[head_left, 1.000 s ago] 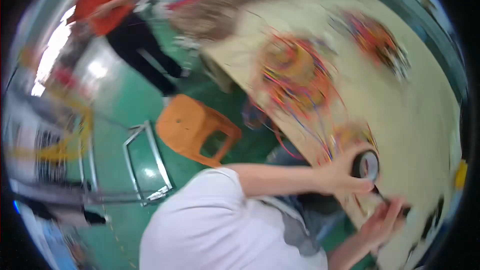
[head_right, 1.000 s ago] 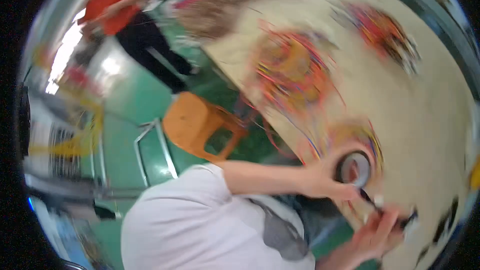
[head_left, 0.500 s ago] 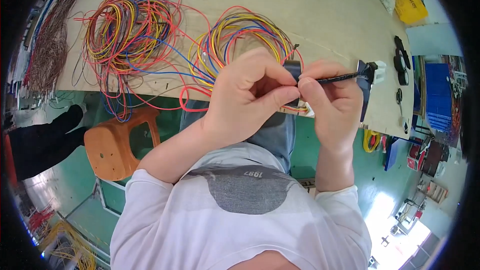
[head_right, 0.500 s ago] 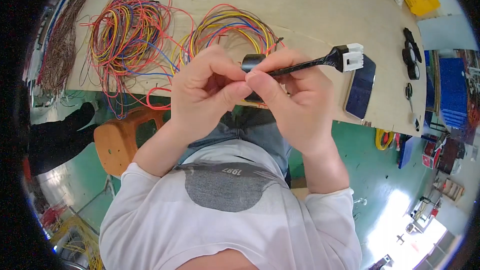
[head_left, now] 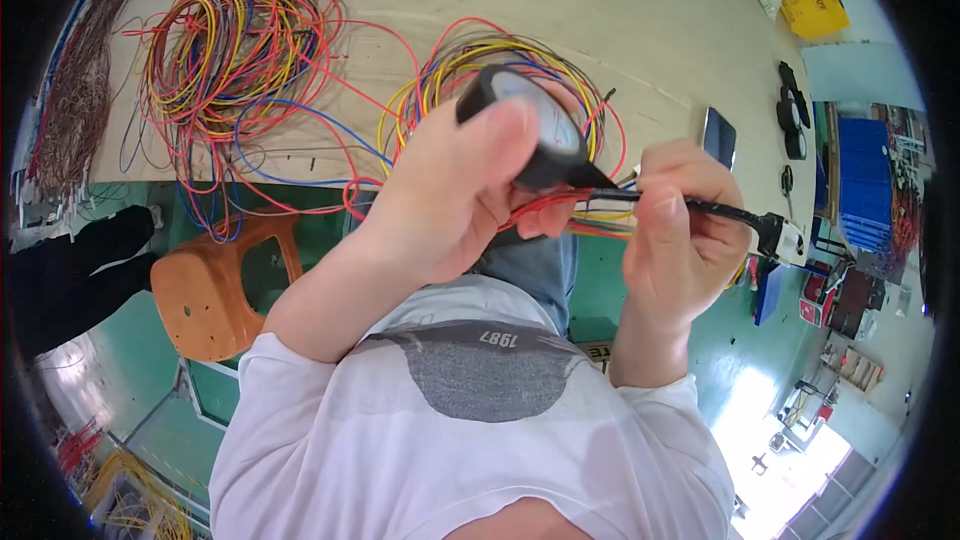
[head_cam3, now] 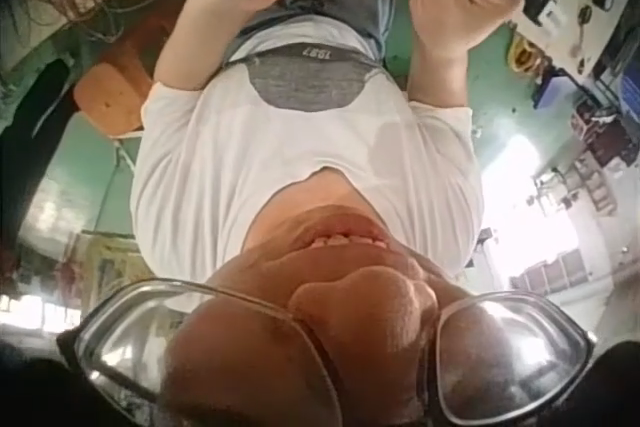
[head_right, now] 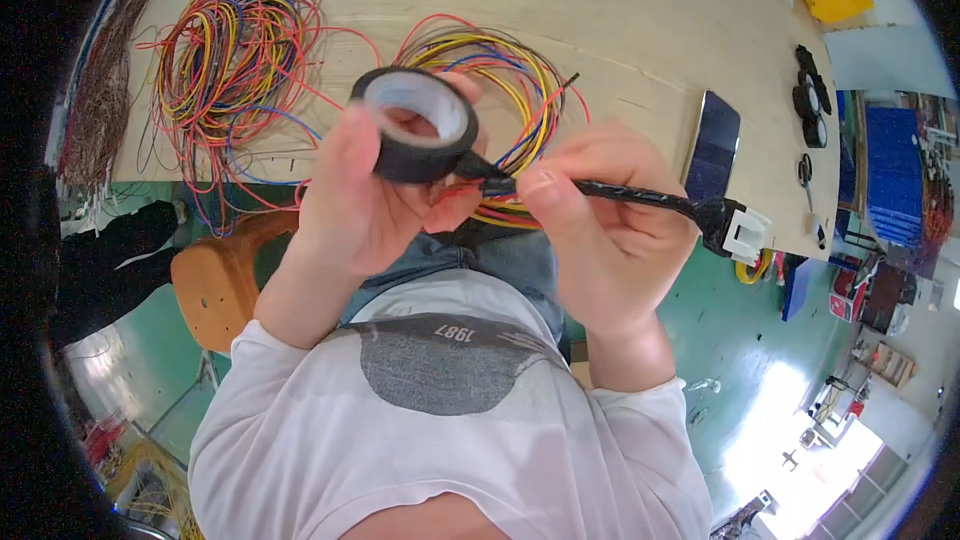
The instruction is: Applying electrical tape to bundles of wires to secure them and organize the harness.
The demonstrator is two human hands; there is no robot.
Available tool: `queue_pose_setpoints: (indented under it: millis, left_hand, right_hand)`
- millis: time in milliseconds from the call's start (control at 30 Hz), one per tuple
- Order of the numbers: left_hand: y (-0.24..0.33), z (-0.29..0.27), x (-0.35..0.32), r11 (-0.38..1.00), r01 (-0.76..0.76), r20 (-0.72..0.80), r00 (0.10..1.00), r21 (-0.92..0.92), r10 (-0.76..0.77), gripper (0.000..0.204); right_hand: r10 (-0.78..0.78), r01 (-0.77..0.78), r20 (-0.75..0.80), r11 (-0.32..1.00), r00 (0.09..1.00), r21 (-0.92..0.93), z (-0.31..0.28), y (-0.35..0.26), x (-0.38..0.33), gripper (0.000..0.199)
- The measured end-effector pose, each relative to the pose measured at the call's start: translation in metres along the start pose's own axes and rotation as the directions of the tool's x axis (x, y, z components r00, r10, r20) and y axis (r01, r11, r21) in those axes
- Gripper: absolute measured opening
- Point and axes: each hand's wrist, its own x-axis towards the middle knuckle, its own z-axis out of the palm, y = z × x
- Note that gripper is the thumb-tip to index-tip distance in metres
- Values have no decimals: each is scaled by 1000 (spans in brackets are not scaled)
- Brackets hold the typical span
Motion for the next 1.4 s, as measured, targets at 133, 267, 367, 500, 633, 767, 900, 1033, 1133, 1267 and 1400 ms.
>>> queue_pose_setpoints:
  millis: [133, 267, 367, 500, 633, 767, 900, 1033, 1133, 1267, 1400]
  left_hand:
    - [-17, -4, -3, 872, -459, 179, 884, 167, 431, 90]
    - [-4, -18, 5, 686, -645, 629, 696, 336, 346, 66]
    - [-16, 2, 0, 792, -235, 148, 972, 563, 183, 59]
    - [-4, 5, 8, 855, 84, -20, 996, 512, -86, 71]
    - [-4, 1, 12, 998, -30, 84, 996, 50, 26, 62]
    - [-4, -4, 4, 987, -30, 83, 996, -156, 44, 52]
    - [-9, -5, 3, 508, -717, 416, 694, 478, 588, 72]
    - [-3, -15, 9, 634, -632, 506, 762, 446, 403, 60]
    - [-23, -7, 8, 725, -377, 137, 919, 576, 368, 46]
    - [-20, -9, 20, 575, -275, 36, 919, 770, 392, 69]
    - [-7, 0, 18, 975, -102, 65, 994, 200, 90, 67]
  right_hand:
    - [163, -159, -28, 983, 986, 96, -4, -8, 3, 7]
    - [186, -186, -5, 982, 982, 33, -1, -13, 8, 8]
    - [89, -83, 48, 991, 995, -107, 1, -13, 10, 10]
    - [-8, 45, 144, 965, 990, -257, 9, -10, 7, 12]
    - [-6, 8, 46, 998, 999, -57, 10, -5, 6, 9]
    - [122, -103, -133, 984, 984, 145, 7, -3, 11, 5]
    - [243, -211, -165, 959, 956, 192, 0, -8, 18, 7]
    - [128, -125, -79, 991, 989, 39, -1, -17, 21, 9]
    - [1, -1, 7, 998, 1000, -58, 4, -19, 18, 8]
    - [32, -22, 74, 991, 997, -134, 11, -19, 15, 7]
    - [50, -50, 16, 999, 999, -1, 14, -9, 17, 7]
